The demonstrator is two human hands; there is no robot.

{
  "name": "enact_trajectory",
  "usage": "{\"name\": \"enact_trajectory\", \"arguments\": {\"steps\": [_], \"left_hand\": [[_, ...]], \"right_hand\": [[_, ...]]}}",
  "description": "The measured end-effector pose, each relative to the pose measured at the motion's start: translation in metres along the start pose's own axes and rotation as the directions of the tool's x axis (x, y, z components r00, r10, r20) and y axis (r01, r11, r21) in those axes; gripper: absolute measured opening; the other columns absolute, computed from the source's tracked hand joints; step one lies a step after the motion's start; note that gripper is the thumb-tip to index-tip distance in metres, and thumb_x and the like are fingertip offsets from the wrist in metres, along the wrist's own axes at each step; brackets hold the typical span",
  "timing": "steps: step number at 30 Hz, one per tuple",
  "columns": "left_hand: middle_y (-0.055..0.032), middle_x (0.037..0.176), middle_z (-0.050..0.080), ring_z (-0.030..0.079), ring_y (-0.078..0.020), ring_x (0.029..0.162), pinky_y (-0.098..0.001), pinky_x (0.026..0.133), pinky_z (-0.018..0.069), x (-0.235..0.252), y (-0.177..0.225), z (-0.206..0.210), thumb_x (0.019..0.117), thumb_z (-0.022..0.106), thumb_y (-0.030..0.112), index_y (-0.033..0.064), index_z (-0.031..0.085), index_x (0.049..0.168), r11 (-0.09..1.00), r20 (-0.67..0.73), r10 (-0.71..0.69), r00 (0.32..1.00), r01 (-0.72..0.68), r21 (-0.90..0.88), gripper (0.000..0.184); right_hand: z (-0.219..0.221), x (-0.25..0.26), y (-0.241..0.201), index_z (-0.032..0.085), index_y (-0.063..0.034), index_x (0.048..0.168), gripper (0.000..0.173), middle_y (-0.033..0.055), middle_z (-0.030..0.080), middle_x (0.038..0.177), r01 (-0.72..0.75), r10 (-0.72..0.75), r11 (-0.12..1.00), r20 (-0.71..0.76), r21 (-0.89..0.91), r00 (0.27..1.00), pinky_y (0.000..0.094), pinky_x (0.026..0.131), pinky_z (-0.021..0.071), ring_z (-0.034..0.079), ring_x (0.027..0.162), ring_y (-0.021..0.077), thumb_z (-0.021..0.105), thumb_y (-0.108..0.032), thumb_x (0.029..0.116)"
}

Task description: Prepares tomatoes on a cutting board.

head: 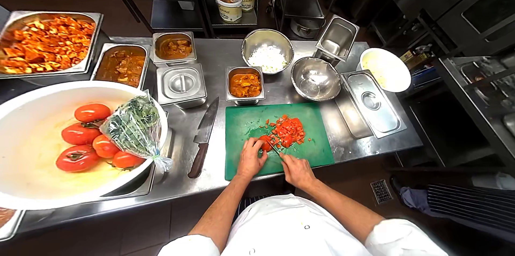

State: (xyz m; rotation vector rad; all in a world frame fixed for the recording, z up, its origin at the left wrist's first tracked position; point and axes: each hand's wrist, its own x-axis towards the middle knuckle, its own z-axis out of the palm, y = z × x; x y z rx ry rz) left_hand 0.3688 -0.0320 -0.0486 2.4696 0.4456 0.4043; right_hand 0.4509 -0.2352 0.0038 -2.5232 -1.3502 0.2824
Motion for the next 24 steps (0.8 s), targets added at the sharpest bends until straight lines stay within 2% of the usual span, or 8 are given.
{"name": "enact_trajectory", "arguments": {"steps": [2,4,9,12,15,20,22,24], "left_hand": [[-0.0108,0.117,0.068,0.064,-0.0291,0.111,-0.0454,0.098,0.0544,0.001,0.001,0.002,0.0865,0.076,0.018,0.0098,0.074,0.110,1.000,-0.007,0.016,1.000,-0.016,0.001,0.025],[-0.0109,0.118,0.068,0.064,-0.0292,0.113,-0.0456,0.100,0.0537,0.000,0.002,0.003,0.0871,0.076,0.018,0.0093,0.074,0.109,1.000,-0.009,0.022,1.000,-0.022,-0.005,0.024],[-0.0095,0.117,0.068,0.064,-0.0275,0.112,-0.0440,0.098,0.0546,0.000,-0.003,0.005,0.0864,0.076,0.018,0.0103,0.074,0.110,1.000,-0.022,0.019,1.000,-0.019,-0.021,0.025],[-0.0108,0.117,0.067,0.064,-0.0279,0.114,-0.0446,0.100,0.0549,-0.004,-0.005,0.005,0.0844,0.078,0.019,0.0085,0.071,0.111,0.999,-0.050,0.010,0.999,-0.012,-0.039,0.030],[-0.0101,0.114,0.068,0.065,-0.0277,0.110,-0.0433,0.097,0.0550,-0.005,-0.005,0.008,0.0864,0.074,0.017,0.0086,0.073,0.107,0.999,-0.071,0.023,0.997,-0.025,-0.030,0.022],[-0.0101,0.113,0.070,0.066,-0.0273,0.109,-0.0437,0.097,0.0553,-0.003,-0.002,0.010,0.0876,0.074,0.015,0.0075,0.074,0.102,0.998,-0.089,0.045,0.995,-0.048,-0.037,0.016],[-0.0104,0.114,0.070,0.066,-0.0275,0.110,-0.0442,0.097,0.0553,-0.004,-0.003,0.010,0.0881,0.074,0.015,0.0074,0.074,0.102,0.998,-0.089,0.045,0.995,-0.049,-0.041,0.016],[-0.0098,0.114,0.070,0.065,-0.0269,0.111,-0.0438,0.098,0.0549,-0.002,-0.006,0.010,0.0888,0.073,0.016,0.0084,0.074,0.103,0.998,-0.078,0.049,0.996,-0.052,-0.037,0.016]], "right_hand": [[0.004,0.035,-0.011,0.067,-0.0129,0.130,0.033,0.0083,0.074,0.101,0.012,-0.012,1.000,0.022,0.013,1.000,0.0475,0.065,0.0599,0.073,0.079,0.0268,0.052,-0.021,0.1019],[0.011,0.048,-0.013,0.066,-0.0129,0.131,0.033,0.0089,0.074,0.103,0.029,-0.030,0.999,0.053,0.023,0.998,0.0484,0.068,0.0605,0.073,0.083,0.0274,0.053,-0.020,0.1019],[0.009,-0.012,0.011,0.063,-0.0137,0.136,0.037,0.0106,0.073,0.102,0.023,-0.033,0.998,0.200,0.050,0.979,0.0505,0.068,0.0589,0.073,0.081,0.0305,0.047,-0.023,0.1039],[-0.003,-0.029,0.015,0.065,-0.0124,0.134,0.037,0.0093,0.075,0.105,0.005,-0.013,0.999,0.159,0.052,0.987,0.0490,0.069,0.0595,0.074,0.083,0.0282,0.048,-0.023,0.1034],[-0.001,-0.004,0.005,0.067,-0.0122,0.132,0.035,0.0081,0.075,0.101,0.033,-0.035,0.999,0.039,0.035,0.999,0.0467,0.065,0.0600,0.074,0.077,0.0261,0.050,-0.024,0.1029],[0.012,0.053,-0.010,0.066,-0.0129,0.131,0.033,0.0097,0.074,0.104,0.064,-0.071,0.996,0.101,0.063,0.992,0.0496,0.072,0.0599,0.073,0.086,0.0287,0.055,-0.021,0.1017],[0.012,0.047,-0.006,0.066,-0.0127,0.129,0.031,0.0099,0.073,0.103,0.080,-0.090,0.993,0.125,0.087,0.988,0.0499,0.072,0.0596,0.073,0.086,0.0286,0.054,-0.020,0.1017],[0.009,0.028,0.003,0.063,-0.0129,0.135,0.035,0.0109,0.074,0.108,0.073,-0.093,0.992,0.201,0.107,0.975,0.0513,0.076,0.0591,0.073,0.091,0.0299,0.050,-0.021,0.1045]]}}
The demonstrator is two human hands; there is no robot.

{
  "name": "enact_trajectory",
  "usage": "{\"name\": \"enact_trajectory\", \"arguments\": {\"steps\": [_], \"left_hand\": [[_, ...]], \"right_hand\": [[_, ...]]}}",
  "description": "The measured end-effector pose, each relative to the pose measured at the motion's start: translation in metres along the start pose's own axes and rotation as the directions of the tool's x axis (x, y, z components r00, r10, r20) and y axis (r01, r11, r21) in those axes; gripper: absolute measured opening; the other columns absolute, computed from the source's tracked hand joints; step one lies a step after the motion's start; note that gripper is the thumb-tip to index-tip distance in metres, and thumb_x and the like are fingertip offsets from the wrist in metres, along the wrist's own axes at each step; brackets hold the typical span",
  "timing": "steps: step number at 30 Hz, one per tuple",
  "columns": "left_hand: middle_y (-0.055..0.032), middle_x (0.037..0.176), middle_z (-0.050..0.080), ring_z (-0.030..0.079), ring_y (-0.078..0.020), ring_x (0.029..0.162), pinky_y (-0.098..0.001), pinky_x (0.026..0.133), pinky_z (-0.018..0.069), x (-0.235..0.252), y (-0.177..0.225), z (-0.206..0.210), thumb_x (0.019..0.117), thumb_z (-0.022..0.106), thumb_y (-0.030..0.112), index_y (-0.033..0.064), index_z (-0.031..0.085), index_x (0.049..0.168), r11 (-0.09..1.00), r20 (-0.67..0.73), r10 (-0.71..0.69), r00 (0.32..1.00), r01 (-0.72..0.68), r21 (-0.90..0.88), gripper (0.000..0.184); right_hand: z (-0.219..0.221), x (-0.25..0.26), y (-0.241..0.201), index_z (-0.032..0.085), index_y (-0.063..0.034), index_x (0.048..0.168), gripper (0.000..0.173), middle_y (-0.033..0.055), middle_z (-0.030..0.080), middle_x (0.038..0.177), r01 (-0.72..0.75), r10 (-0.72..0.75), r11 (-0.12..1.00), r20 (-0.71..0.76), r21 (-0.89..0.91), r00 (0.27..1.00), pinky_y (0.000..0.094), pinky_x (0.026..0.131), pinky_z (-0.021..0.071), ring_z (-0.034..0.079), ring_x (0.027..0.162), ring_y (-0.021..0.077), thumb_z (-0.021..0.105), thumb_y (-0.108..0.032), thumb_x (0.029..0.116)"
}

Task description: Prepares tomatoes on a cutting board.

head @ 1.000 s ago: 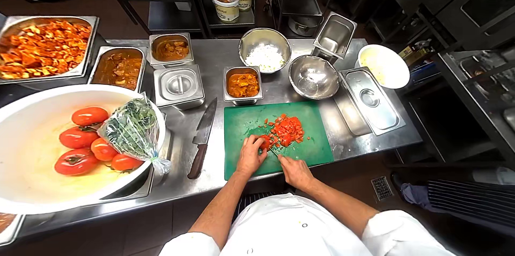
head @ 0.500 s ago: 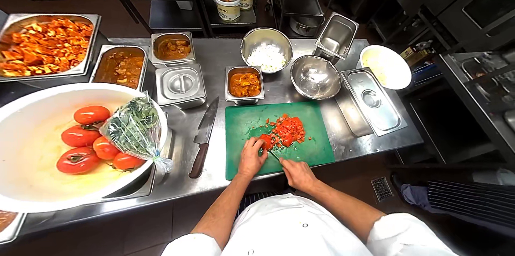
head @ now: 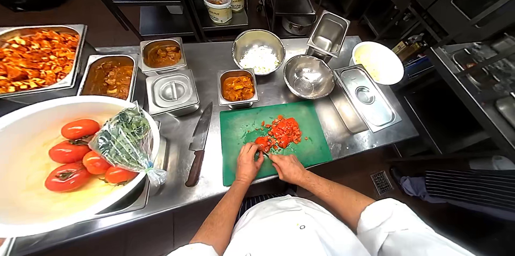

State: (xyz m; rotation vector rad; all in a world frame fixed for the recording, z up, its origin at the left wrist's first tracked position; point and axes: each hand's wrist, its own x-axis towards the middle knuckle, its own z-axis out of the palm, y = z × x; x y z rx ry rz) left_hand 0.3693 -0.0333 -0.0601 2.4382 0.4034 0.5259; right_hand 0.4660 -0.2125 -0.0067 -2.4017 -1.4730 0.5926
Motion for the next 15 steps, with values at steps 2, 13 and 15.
{"name": "enact_trajectory", "arguments": {"steps": [2,13,15], "left_hand": [[-0.0086,0.113,0.069,0.065,-0.0259,0.111,-0.0431,0.098,0.0551,0.002,-0.002,0.000,0.0875,0.074,0.016,0.0099,0.074,0.102,1.000,0.008,-0.008,1.000,0.008,0.003,0.016],[-0.0139,0.130,0.064,0.061,-0.0291,0.124,-0.0455,0.107,0.0513,0.068,0.037,0.007,0.0942,0.072,0.021,0.0093,0.065,0.131,0.990,0.320,-0.138,0.937,0.136,0.028,0.039],[-0.0132,0.130,0.064,0.061,-0.0284,0.124,-0.0456,0.106,0.0521,0.078,0.047,0.014,0.0942,0.072,0.022,0.0103,0.066,0.129,0.991,0.347,-0.132,0.928,0.130,0.030,0.037]], "right_hand": [[0.002,-0.022,0.008,0.059,-0.0126,0.141,0.039,0.0122,0.073,0.110,-0.004,0.004,1.000,0.053,-0.006,0.999,0.0524,0.076,0.0586,0.073,0.091,0.0315,0.046,-0.022,0.1057],[-0.006,-0.043,0.031,0.062,-0.0147,0.138,0.039,0.0098,0.074,0.108,-0.286,0.281,0.958,-0.090,-0.040,0.955,0.0504,0.074,0.0596,0.074,0.088,0.0301,0.045,-0.025,0.1041],[-0.011,-0.046,0.035,0.063,-0.0143,0.137,0.039,0.0096,0.074,0.110,-0.314,0.308,0.949,-0.113,-0.038,0.945,0.0500,0.075,0.0599,0.074,0.089,0.0294,0.045,-0.025,0.1041]]}}
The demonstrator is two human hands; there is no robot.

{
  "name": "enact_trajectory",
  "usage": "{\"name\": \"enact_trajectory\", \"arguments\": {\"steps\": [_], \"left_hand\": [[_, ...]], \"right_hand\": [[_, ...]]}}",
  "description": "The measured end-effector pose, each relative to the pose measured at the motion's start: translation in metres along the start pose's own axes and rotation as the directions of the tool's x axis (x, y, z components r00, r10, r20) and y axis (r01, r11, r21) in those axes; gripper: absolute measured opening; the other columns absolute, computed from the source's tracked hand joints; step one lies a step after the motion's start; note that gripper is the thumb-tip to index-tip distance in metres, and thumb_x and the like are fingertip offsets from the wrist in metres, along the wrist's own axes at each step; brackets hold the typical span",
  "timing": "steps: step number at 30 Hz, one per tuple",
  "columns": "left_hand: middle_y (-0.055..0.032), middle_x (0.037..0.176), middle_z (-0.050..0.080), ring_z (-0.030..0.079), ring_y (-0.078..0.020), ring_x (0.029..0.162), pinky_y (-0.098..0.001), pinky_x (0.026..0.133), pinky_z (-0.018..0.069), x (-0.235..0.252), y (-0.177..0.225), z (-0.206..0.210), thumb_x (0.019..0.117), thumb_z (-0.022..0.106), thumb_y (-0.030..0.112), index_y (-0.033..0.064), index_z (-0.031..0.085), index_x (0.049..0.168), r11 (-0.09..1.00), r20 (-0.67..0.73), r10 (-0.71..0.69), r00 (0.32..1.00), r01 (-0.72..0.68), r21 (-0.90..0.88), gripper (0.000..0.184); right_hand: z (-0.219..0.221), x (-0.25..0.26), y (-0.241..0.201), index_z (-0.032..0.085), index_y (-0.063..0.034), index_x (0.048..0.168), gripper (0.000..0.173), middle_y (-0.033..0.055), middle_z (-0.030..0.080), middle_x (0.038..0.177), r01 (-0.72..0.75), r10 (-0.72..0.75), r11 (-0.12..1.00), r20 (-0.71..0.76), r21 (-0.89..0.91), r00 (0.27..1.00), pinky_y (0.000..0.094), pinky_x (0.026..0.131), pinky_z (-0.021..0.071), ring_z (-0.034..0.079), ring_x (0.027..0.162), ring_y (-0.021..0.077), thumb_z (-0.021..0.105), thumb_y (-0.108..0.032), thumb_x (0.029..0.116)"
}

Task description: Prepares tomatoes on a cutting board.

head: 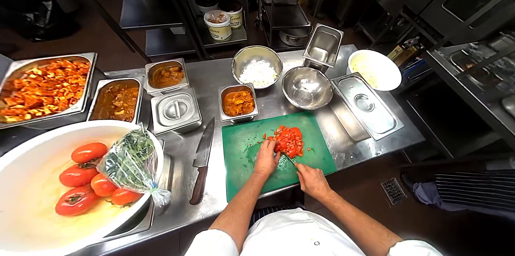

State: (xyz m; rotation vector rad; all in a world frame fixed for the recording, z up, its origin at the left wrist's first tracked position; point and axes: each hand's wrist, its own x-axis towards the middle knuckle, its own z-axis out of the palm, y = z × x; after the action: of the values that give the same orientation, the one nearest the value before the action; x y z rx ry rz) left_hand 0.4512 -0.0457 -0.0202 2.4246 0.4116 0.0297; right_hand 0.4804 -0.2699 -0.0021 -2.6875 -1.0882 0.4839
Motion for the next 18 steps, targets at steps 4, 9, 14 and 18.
{"name": "enact_trajectory", "arguments": {"steps": [4,9,14,18], "left_hand": [[-0.0094,0.133,0.063,0.063,-0.0241,0.122,-0.0442,0.104,0.0537,0.009,0.017,-0.001,0.0979,0.067,0.026,0.0145,0.068,0.128,1.000,0.129,0.026,0.991,-0.026,-0.001,0.032],[-0.0065,0.131,0.064,0.065,-0.0204,0.117,-0.0414,0.102,0.0548,0.008,0.014,-0.034,0.0976,0.064,0.034,0.0169,0.069,0.126,1.000,0.153,0.000,0.988,0.002,-0.015,0.034],[-0.0073,0.110,0.069,0.070,-0.0195,0.096,-0.0398,0.086,0.0609,-0.017,-0.004,-0.118,0.0978,0.067,0.033,0.0144,0.071,0.121,0.999,-0.267,-0.040,0.963,0.034,-0.028,0.030],[-0.0146,0.109,0.071,0.071,-0.0282,0.096,-0.0490,0.085,0.0600,-0.072,-0.034,-0.254,0.0995,0.065,0.033,0.0072,0.070,0.123,0.936,-0.639,-0.189,0.746,0.334,0.112,0.035]], "right_hand": [[-0.003,-0.009,0.019,0.066,-0.0148,0.133,0.037,0.0086,0.075,0.109,-0.024,0.025,1.000,-0.099,0.016,0.995,0.0498,0.075,0.0608,0.075,0.089,0.0284,0.048,-0.025,0.1028],[0.001,-0.025,0.028,0.071,-0.0136,0.127,0.035,0.0058,0.077,0.103,0.008,0.012,0.998,-0.329,0.058,0.944,0.0504,0.064,0.0618,0.076,0.078,0.0260,0.054,-0.027,0.0994],[0.001,-0.036,0.017,0.071,-0.0050,0.125,0.038,0.0097,0.075,0.089,0.055,0.026,0.986,-0.460,0.161,0.888,0.0489,0.055,0.0574,0.069,0.063,0.0250,0.055,-0.026,0.0977],[-0.004,-0.036,0.011,0.069,0.0016,0.125,0.038,0.0133,0.070,0.077,0.068,0.032,0.974,-0.429,0.217,0.903,0.0482,0.053,0.0545,0.064,0.056,0.0268,0.060,-0.022,0.0964]]}}
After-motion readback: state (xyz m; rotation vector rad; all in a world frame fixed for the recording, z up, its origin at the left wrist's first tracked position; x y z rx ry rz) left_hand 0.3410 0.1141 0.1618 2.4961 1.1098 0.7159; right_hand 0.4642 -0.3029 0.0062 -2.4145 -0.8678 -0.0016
